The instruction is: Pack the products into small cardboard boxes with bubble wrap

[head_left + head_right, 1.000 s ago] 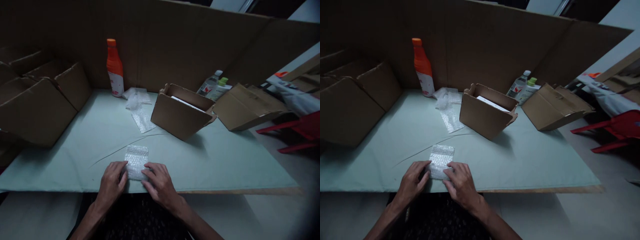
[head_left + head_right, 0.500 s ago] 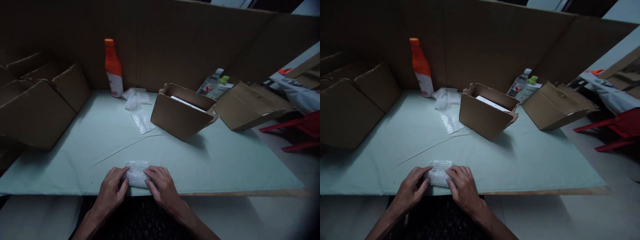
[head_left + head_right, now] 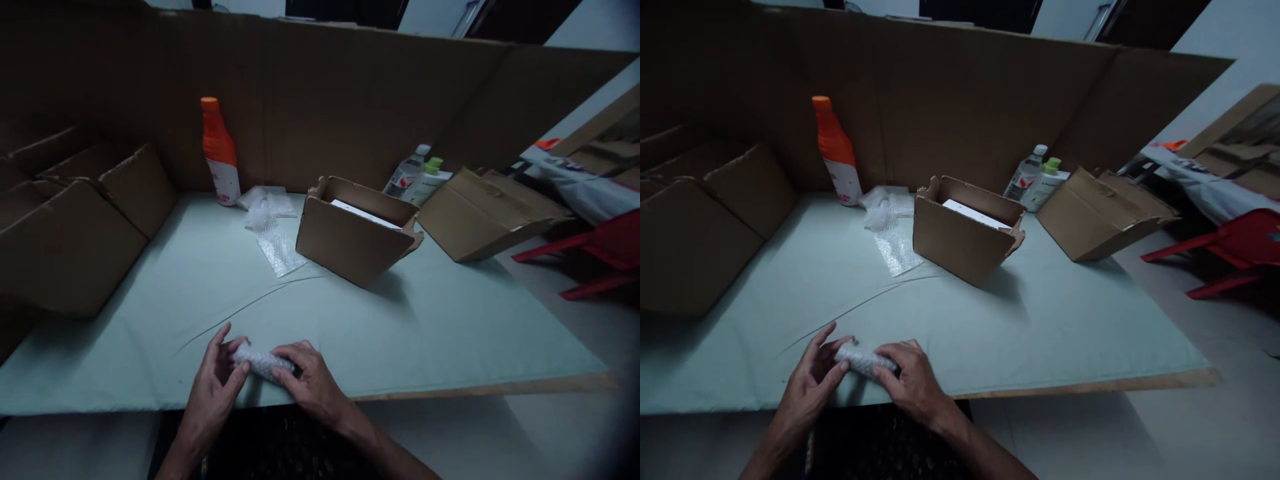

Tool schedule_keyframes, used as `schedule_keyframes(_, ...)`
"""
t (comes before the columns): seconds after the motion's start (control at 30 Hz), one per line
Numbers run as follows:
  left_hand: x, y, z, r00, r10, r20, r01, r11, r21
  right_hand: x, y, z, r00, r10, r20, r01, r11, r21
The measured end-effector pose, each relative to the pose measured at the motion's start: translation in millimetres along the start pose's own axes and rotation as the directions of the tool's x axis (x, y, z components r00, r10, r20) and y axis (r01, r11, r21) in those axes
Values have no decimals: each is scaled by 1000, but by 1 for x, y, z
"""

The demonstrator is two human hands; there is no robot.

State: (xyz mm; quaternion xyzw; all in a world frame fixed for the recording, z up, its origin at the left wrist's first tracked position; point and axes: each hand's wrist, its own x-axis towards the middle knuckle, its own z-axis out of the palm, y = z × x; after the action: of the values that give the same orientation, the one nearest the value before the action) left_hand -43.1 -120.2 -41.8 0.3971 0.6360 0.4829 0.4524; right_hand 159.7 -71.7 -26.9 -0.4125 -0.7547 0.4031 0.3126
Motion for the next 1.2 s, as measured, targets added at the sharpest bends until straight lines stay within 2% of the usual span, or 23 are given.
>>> schedule_keyframes(0.1,2,4,8,999,13,46,-7,990,-142,-1,-5,-9,997,43,61,-49,995,88)
schedule_keyframes(0.17,4,9,14,995,74,69,-61,983,-175,0,-5,-19,988,100,113,-119,977,174)
schedule_keyframes(0.23,4,15,20,982,140,126,-115,976,-185,2,-1,-29,960,138,244,-210,932,296)
schedule_keyframes(0.33,3,24,30,963,170,210,-143,980,-140,6,6,-42,904,92,418,-271,880,390)
schedule_keyframes(0.43,8,29,40,962,196,191,-182,979,-90,8,11,-54,915,101,390,-264,882,391)
schedule_keyframes(0.53,22,33,48,928,251,274,-256,967,-20,10,12,-70,942,163,292,-272,882,384)
schedule_keyframes(0.67,45,52,60,834,383,397,-463,877,127,8,17,-93,960,220,172,-270,886,377)
schedule_keyframes(0.77,63,90,78,733,568,374,-670,697,256,3,29,-102,965,253,64,-258,886,384)
schedule_keyframes(0.83,80,124,93,607,718,342,-792,508,340,-1,38,-105,960,281,13,-263,880,397)
schedule_keyframes(0.87,91,141,102,519,788,330,-840,400,366,-2,42,-106,956,292,-1,-267,874,405)
schedule_keyframes(0.93,118,169,121,357,871,337,-887,202,416,-6,49,-107,952,306,-14,-273,868,415)
schedule_keyframes(0.97,133,179,130,299,887,352,-887,122,445,-8,51,-107,951,308,-17,-274,868,413)
schedule_keyframes(1.0,149,185,138,273,884,380,-877,66,476,-10,52,-107,950,311,-17,-278,870,407)
schedule_keyframes(1.03,163,189,145,268,870,414,-865,28,502,-12,53,-107,949,316,-19,-282,872,399)
schedule_keyframes(1.13,195,188,157,300,825,479,-835,-15,550,-19,50,-114,944,328,-41,-292,886,361)
schedule_keyframes(1.2,201,184,157,306,818,486,-831,-19,555,-25,44,-124,944,321,-83,-281,908,312)
